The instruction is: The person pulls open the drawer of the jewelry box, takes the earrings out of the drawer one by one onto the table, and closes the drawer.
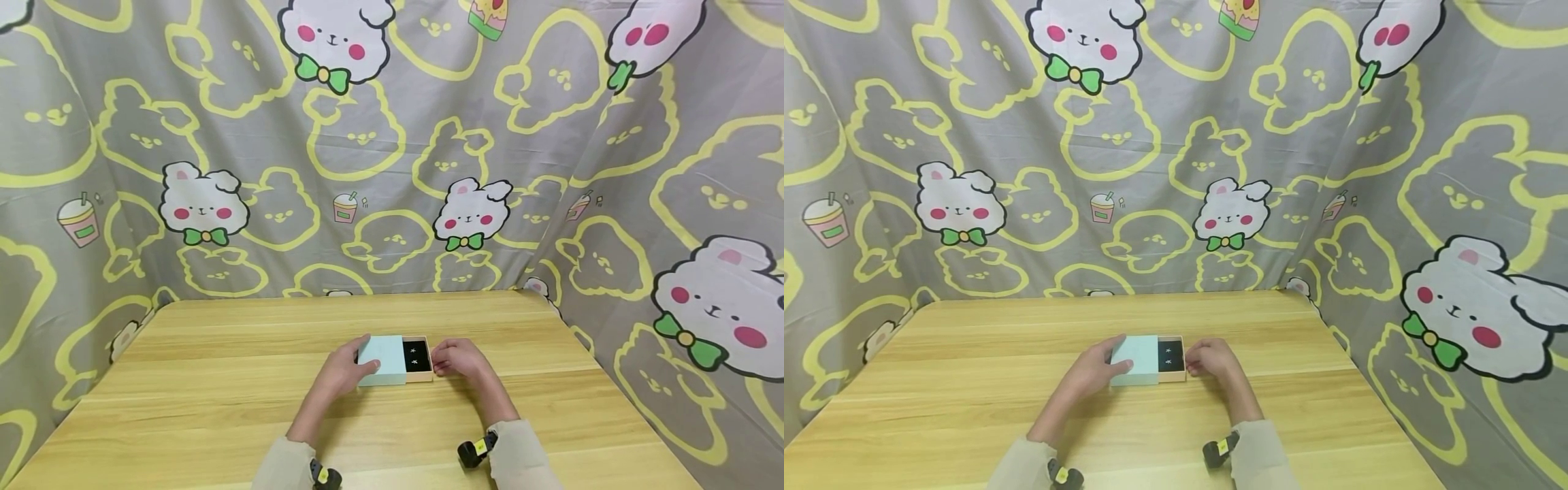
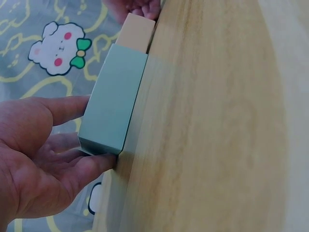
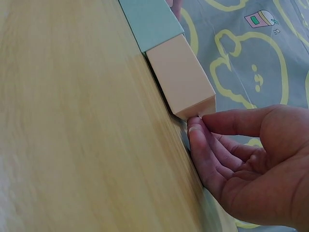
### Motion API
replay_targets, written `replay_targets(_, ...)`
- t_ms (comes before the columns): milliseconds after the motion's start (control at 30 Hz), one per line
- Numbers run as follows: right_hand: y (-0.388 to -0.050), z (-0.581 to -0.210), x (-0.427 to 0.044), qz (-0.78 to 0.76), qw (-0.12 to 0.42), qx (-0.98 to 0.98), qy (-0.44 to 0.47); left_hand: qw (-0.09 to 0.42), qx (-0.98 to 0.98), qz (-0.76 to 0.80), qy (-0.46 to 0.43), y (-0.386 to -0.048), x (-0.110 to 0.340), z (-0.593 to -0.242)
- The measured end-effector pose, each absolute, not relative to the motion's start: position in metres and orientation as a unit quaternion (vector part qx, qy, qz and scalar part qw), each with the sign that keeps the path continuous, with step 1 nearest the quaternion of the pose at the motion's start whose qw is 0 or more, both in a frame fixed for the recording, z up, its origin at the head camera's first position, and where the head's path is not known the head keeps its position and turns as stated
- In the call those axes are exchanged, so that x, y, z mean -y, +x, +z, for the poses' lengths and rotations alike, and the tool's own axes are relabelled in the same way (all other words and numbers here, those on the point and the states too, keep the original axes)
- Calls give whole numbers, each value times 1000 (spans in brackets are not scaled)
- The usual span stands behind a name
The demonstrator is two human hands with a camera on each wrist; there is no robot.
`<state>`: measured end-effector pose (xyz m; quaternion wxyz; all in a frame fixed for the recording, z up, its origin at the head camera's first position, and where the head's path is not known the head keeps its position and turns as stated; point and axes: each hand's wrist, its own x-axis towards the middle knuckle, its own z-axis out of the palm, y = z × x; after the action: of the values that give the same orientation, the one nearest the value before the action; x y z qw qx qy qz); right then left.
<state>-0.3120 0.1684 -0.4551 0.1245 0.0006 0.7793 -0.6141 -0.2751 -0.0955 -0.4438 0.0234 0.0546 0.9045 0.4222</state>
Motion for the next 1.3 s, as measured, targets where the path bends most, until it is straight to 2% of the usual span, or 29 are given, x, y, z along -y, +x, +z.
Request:
replay_targets(500, -313, -456, -169, -611, 125, -782, -5, 25, -902, 428, 53, -275, 96, -446)
replay_targets(833, -309, -443, -165, -608, 101, -787, 20, 25, -902, 428, 53, -276, 96, -446)
replay_targets(1300, -301, -420, -152, -568, 57, -820, -33, 27, -901, 431, 51, -277, 96, -448)
